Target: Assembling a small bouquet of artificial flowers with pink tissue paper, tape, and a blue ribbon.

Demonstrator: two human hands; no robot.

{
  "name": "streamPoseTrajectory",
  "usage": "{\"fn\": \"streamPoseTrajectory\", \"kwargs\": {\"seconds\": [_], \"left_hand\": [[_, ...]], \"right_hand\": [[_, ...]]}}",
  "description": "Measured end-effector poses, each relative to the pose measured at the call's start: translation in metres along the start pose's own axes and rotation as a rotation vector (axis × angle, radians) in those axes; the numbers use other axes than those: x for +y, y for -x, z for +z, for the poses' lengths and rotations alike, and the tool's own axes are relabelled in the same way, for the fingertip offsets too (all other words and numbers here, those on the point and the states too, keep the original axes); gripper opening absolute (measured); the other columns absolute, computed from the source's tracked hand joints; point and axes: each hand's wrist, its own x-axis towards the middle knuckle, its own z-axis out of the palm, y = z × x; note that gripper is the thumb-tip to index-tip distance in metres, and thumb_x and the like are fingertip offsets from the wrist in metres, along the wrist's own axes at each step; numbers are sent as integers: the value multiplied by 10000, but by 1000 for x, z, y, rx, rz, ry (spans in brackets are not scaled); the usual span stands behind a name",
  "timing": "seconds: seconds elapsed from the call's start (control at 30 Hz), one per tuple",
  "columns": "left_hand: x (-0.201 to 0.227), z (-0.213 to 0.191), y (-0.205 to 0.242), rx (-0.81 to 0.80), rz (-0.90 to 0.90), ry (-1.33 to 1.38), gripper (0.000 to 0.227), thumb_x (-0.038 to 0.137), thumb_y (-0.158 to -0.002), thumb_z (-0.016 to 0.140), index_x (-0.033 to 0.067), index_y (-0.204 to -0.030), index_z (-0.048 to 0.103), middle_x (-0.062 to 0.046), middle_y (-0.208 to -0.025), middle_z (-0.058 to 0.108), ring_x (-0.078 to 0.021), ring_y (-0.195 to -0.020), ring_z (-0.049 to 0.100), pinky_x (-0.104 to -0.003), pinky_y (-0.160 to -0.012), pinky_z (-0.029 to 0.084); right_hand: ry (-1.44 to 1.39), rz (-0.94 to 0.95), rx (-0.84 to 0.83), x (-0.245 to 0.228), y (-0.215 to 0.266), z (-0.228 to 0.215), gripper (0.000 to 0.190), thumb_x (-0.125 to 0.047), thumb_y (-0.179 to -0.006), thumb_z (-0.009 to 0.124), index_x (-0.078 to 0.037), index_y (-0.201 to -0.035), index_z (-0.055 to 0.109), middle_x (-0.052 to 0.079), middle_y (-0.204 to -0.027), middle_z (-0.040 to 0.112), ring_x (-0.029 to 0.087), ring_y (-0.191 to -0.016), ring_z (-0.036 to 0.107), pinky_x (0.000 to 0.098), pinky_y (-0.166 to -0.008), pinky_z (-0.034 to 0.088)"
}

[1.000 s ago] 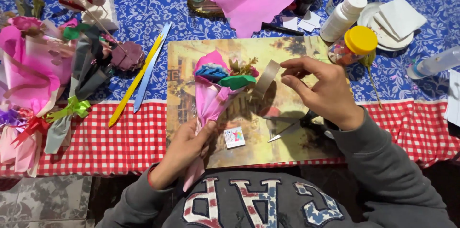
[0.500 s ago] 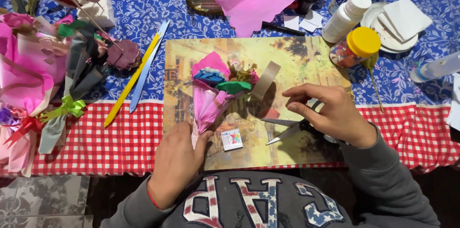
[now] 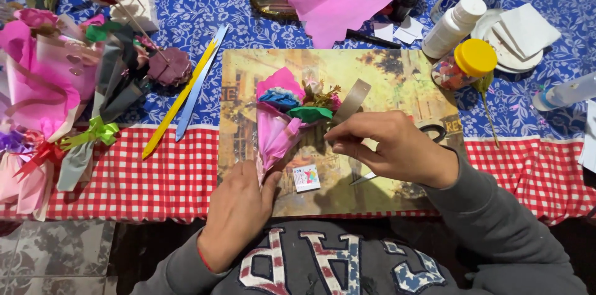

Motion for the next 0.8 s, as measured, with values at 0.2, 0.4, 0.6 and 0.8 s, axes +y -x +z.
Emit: {"fn": "streamPoseTrajectory", "kwargs": {"seconds": [0.2,0.4,0.6,0.8], "left_hand": [[-6,-33,4,-75,-97,71,436,397,-871,719,-19,-873,587,-236,-800,657,-428,-765,662,-513,-627,518],[-81,-59,-29,250,51,-7,183,173,-1008,658,-3,-959,652,-233,-888,657,-447,-845,636,-531,-711,489],[-120,-48,-78,310,107,-141,193,131,-908,739,-36,-900,642,-253,-881,636,-453,-861,611,-539,-763,479],[-171,-17,-101,350,61,-368,44,8,-959,646,-4,-974,606,-258,-972,614,-451,-943,594,-543,-847,471]], "right_hand": [[10,32,-5,0,4,1,177,-101,-888,775,-77,-1060,736,65,-875,746,206,-707,723,324,-601,535],[14,93,19,-6,13,-3,196,-113,-868,786,-73,-1056,748,53,-850,757,168,-716,744,294,-629,563],[-25,140,26,-8,26,2,184,-122,-880,778,-72,-1056,758,35,-834,769,126,-708,747,272,-613,567],[-56,167,49,2,40,8,170,-116,-889,771,-66,-1051,755,36,-884,788,127,-749,766,270,-636,583]]}}
